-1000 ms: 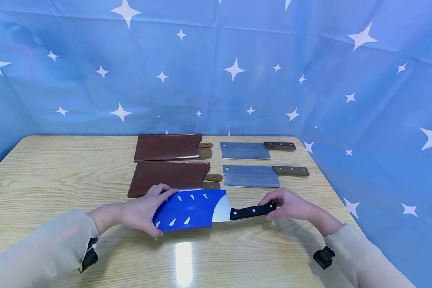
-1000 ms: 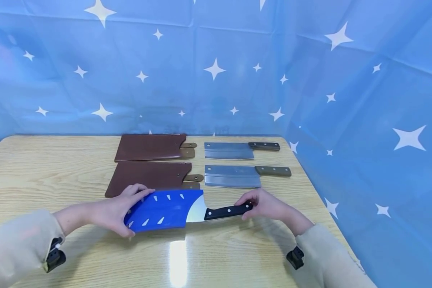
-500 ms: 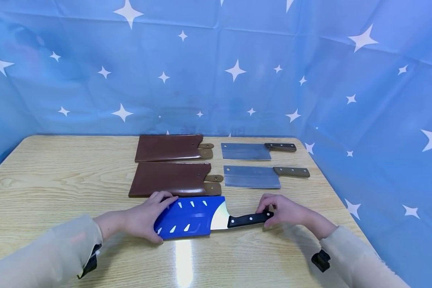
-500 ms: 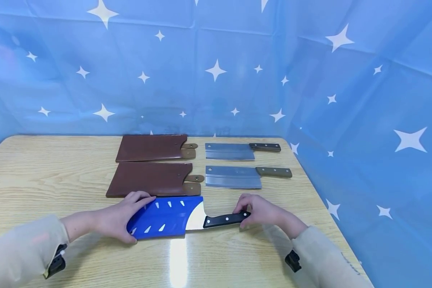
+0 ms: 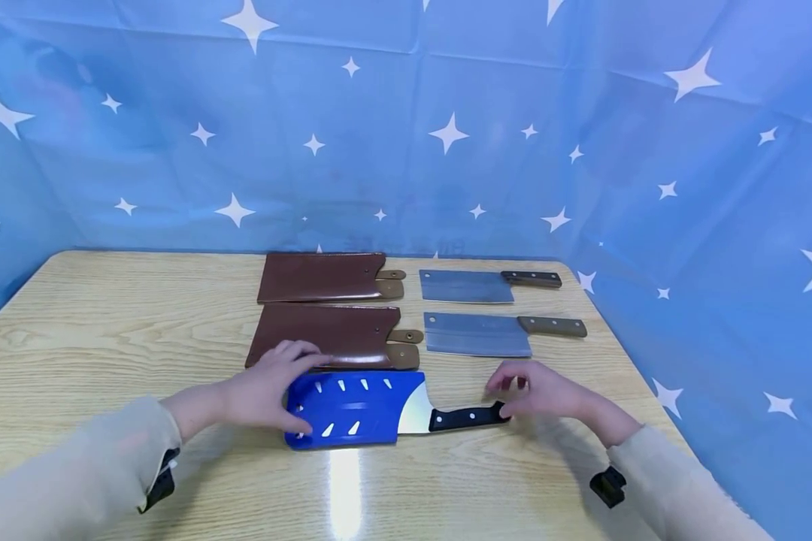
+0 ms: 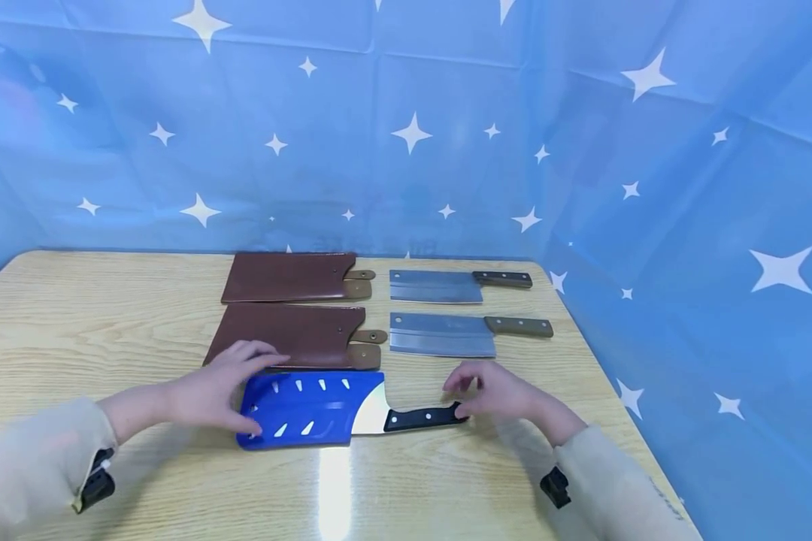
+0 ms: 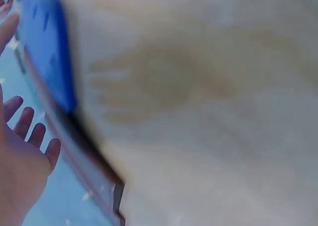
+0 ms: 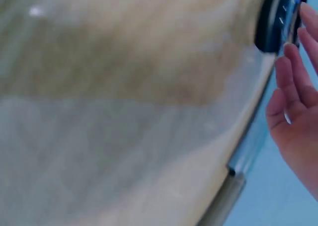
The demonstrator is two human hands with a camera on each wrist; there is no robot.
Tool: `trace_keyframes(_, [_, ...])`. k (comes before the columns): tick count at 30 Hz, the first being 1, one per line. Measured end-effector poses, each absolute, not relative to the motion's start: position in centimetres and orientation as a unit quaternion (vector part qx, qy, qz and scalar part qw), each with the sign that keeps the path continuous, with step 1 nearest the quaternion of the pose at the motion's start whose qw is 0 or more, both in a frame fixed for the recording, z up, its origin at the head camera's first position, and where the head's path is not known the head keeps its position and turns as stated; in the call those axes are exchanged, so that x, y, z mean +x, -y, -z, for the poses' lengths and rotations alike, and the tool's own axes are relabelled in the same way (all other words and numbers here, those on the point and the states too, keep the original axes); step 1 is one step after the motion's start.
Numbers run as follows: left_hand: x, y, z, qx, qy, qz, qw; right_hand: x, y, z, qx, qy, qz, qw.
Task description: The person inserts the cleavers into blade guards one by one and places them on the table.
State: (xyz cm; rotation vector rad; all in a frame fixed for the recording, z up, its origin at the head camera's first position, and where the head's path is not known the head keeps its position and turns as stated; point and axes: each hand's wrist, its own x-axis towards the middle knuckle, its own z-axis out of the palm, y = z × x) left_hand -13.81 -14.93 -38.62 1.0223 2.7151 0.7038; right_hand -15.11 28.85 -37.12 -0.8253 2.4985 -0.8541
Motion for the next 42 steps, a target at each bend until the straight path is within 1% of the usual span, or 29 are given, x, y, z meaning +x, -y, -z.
trace_keyframes(3, [-15.3,15.5,37.7,0.327,-0.91,-0.247,0.059,-15.9,-29.6,36.2,-0.273,-0.902,0.295,0.156])
trace_keyframes(8, [-18.4,16.3,36.9,0.301,-0.914,-0.259,0.078,-17.7,-31.3,35.2,-0.222,-0.919,0.301,0.128])
trace_keyframes(11, [-20.0,16.9,36.7,0.288,-0.918,-0.261,0.084,-18.8,-32.5,34.8,-0.19,-0.923,0.313,0.121])
trace_keyframes(17, [-22.0,17.4,37.0,0.249,-0.928,-0.261,0.095,-20.9,-35.2,34.9,-0.139,-0.935,0.311,0.1])
trace_keyframes(20, [-22.6,17.4,37.5,0.233,-0.932,-0.261,0.098,-21.7,-36.5,35.2,-0.115,-0.942,0.301,0.092])
trace_keyframes(25, [-23.1,17.2,38.4,0.227,-0.94,-0.237,0.091,-22.6,-37.9,35.7,-0.082,-0.949,0.287,0.102])
trace_keyframes(36, [-23.0,17.0,39.3,0.24,-0.951,-0.167,0.097,-23.9,-39.0,37.3,-0.057,-0.951,0.276,0.123])
trace_keyframes(42, [-22.8,16.9,39.1,0.244,-0.948,-0.168,0.113,-24.0,-39.4,38.0,-0.056,-0.958,0.257,0.11])
